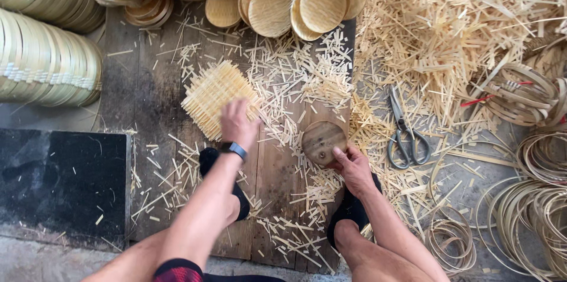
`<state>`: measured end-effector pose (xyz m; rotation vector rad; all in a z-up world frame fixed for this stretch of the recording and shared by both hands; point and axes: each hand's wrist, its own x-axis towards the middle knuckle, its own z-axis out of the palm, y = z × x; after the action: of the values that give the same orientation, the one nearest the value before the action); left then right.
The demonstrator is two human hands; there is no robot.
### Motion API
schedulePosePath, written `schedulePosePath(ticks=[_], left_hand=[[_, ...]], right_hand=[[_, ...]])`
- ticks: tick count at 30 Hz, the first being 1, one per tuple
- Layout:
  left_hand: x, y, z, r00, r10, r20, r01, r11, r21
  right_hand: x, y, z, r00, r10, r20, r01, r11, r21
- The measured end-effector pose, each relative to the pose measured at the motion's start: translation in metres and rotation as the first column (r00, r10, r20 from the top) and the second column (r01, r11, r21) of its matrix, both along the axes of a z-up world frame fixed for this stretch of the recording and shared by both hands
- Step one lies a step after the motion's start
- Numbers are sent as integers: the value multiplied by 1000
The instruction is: The person assembles circular bamboo bases by weaving thin wooden strips around a round mold and trimming the excess ends with large shears.
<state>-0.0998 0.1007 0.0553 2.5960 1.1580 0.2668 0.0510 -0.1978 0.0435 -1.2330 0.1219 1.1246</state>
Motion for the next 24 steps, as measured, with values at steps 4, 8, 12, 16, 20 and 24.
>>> schedulePosePath(ticks=[4,8,12,16,20,24], left_hand=[[-33,51,1,986,-16,-167,7,998,-55],[-51,64,-13,992,-122,-14,120,990,-80],[-55,61,10,963,129,235,-105,988,-110],[-27,44,59,878,-64,474,-105,941,321],[1,-50,68,734,-513,446,417,858,300],[5,-136,45,573,-789,222,794,601,86]], right_hand=[[-2,-12,-16,1000,26,-5,-26,998,-57],[2,-28,-37,1000,-21,-19,19,997,-81],[5,-36,-31,998,-68,-9,67,993,-102],[11,-29,-9,971,-66,230,109,978,-178],[25,-24,15,976,-212,41,201,962,186],[32,-14,23,999,-43,26,48,981,-189]])
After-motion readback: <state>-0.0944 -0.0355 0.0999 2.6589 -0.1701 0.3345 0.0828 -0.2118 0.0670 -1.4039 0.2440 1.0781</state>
